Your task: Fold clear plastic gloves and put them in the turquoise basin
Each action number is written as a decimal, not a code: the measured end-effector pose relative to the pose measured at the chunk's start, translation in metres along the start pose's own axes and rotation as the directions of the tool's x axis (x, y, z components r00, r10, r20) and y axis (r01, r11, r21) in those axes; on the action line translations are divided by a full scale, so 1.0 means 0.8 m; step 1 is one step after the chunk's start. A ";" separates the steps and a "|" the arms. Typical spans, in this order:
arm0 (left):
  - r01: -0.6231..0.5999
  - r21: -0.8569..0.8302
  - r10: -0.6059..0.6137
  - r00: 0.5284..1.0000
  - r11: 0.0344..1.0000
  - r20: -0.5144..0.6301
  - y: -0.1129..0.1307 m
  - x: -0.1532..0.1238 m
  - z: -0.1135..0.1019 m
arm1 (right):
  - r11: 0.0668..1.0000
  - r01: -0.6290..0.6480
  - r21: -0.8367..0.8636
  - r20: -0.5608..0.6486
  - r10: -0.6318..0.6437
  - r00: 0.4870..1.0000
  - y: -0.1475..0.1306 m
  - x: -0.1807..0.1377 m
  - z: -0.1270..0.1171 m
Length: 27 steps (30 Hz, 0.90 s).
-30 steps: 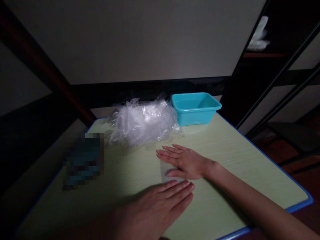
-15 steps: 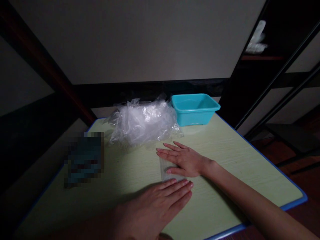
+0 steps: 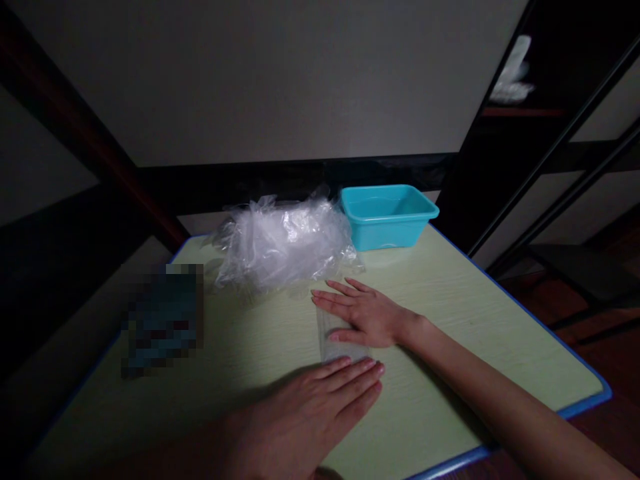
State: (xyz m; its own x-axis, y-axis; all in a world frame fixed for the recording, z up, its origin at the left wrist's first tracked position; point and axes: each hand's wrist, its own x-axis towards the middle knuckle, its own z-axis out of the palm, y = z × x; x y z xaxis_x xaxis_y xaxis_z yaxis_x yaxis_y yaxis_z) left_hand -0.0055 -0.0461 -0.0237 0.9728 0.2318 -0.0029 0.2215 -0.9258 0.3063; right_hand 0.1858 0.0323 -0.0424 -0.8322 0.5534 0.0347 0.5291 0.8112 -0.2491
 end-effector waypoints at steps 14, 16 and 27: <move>-0.021 0.024 0.022 1.000 0.999 -0.013 -0.002 -0.001 0.002 | 0.996 -0.059 0.071 -0.080 0.065 0.995 0.005 0.002 0.003; -0.027 0.028 0.028 1.000 0.999 -0.012 -0.003 -0.001 0.003 | 0.984 -0.045 0.171 -0.159 0.073 0.985 0.008 -0.001 0.002; -0.059 -0.047 0.059 0.998 0.997 -0.008 -0.008 -0.001 -0.001 | 0.946 -0.068 0.318 -0.433 0.209 0.877 0.021 -0.015 -0.004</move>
State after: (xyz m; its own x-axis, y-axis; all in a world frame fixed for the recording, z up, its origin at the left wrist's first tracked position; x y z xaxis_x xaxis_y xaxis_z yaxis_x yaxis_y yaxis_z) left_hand -0.0082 -0.0398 -0.0247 0.9836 0.1792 0.0222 0.1602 -0.9229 0.3502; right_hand 0.2050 0.0395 -0.0442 -0.5470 0.7366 0.3977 0.5046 0.6692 -0.5455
